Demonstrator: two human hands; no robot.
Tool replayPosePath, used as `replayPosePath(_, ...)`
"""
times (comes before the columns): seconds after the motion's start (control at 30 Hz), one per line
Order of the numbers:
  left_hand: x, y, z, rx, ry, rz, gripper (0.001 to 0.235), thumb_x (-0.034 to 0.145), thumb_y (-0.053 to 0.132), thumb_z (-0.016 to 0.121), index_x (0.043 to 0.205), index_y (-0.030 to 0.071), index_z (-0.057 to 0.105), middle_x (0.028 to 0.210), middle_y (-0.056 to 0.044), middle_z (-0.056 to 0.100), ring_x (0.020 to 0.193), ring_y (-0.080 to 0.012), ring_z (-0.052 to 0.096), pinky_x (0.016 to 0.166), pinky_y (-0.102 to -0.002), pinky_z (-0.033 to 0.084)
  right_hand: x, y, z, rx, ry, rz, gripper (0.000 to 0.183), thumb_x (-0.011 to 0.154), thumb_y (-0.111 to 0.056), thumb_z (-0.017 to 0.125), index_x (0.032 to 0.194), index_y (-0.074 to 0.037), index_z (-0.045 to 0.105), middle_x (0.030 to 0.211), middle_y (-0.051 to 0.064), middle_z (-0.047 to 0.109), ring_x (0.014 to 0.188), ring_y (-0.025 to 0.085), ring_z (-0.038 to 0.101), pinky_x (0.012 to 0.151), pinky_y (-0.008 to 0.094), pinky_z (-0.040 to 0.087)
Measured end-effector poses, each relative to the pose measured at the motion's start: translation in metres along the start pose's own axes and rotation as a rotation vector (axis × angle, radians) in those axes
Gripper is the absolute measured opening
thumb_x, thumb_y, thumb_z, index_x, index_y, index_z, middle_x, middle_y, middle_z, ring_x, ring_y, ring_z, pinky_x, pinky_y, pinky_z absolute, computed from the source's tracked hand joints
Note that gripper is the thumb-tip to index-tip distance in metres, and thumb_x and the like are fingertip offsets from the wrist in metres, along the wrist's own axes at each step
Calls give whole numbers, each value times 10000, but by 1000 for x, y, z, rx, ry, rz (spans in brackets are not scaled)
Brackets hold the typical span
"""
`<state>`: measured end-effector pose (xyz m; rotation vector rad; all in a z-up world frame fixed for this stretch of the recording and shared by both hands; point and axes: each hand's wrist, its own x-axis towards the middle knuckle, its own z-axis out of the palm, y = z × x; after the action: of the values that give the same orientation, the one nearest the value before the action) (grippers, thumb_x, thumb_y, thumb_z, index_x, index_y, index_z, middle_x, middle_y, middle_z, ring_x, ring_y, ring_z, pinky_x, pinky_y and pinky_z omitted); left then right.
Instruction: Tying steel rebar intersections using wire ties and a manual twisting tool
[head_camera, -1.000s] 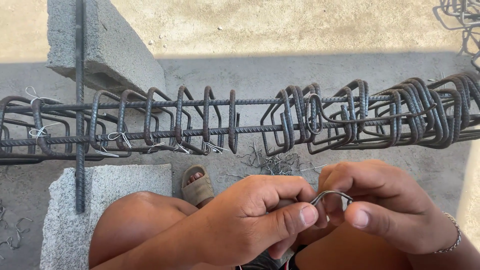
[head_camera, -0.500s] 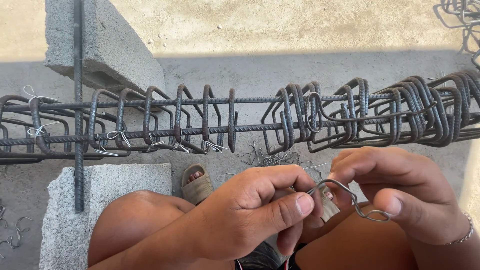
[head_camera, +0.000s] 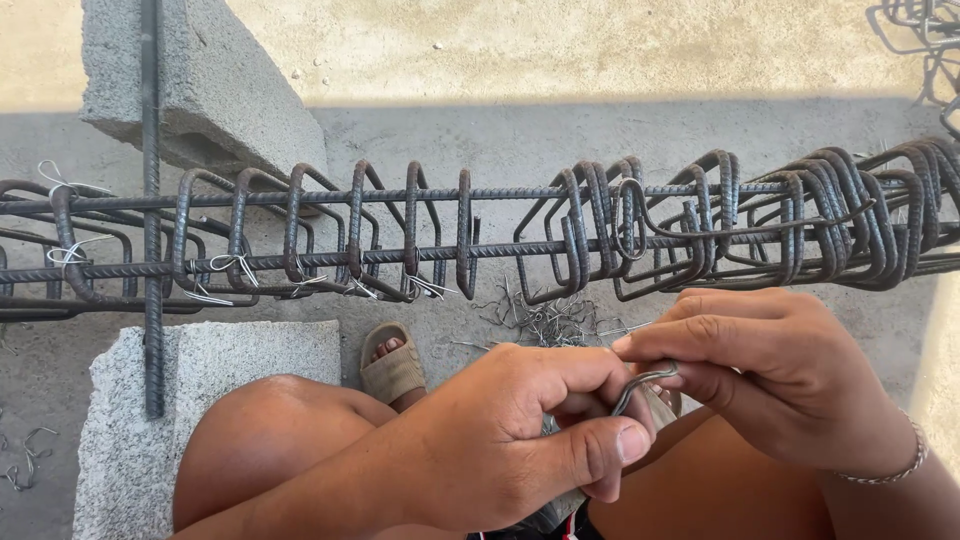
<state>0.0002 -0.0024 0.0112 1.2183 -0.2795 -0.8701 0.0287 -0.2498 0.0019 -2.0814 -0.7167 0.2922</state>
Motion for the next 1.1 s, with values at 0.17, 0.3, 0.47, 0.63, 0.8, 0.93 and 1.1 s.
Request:
replayPosePath(0.17,-1,-6,2,-13,11,-31,141,1036,145,574,1032,33,660,717,-4,585,611,-83,492,562,-237,414,4,-5,9,-106,96,-129,260,734,-78,732,993,-57,757,841,3,810,615,83,709,613,228,562)
replayPosePath(0.3,1,0,5,125,32,63,152,1019,147,576,1050,32,670,758,-12,639,656,-100,560,619,-253,489,8,-2,8,-131,58,-129,305,747,-79,731,1051,-68,750,795,-13,780,643,102,685,577,216,550)
replayPosePath(0.47,2,-11,12,352,127,280,65,990,68,585,933,63,616,761,-5,665,599,-160,601,606,-286,497,5,14,26,-43,154,-187,260,795,12,688,1037,-72,735,772,-34,785,621,42,665,813,271,514)
replayPosePath(0.63,6,-21,19,396,112,488,44,977,-40,592,944,-25,567,911,-79,671,640,-150,578,637,-267,514,5,32,39,226,136,-287,127,928,-128,607,992,-138,717,966,24,815,741,76,737,1149,441,461)
replayPosePath(0.8,3,-23,16,636,125,615,201,926,-22,678,859,39,499,702,-108,619,575,-280,581,666,-356,501,3,30,52,415,103,-224,184,969,-286,618,910,-145,720,852,9,792,742,115,771,1204,496,412)
replayPosePath(0.93,3,-27,13,621,107,607,193,895,-39,685,859,31,509,761,-114,644,642,-291,624,651,-366,510,-4,39,71,525,120,-221,170,996,-274,618,949,-147,720,831,3,774,752,123,760,1160,508,461)
replayPosePath(1.1,29,-40,-4,-149,102,101,186,1069,107,515,1038,-8,658,662,-20,562,604,-95,506,582,-248,447,2,54,67,351,246,92,173,903,54,629,1040,-20,704,1013,72,750,784,110,672,672,210,575)
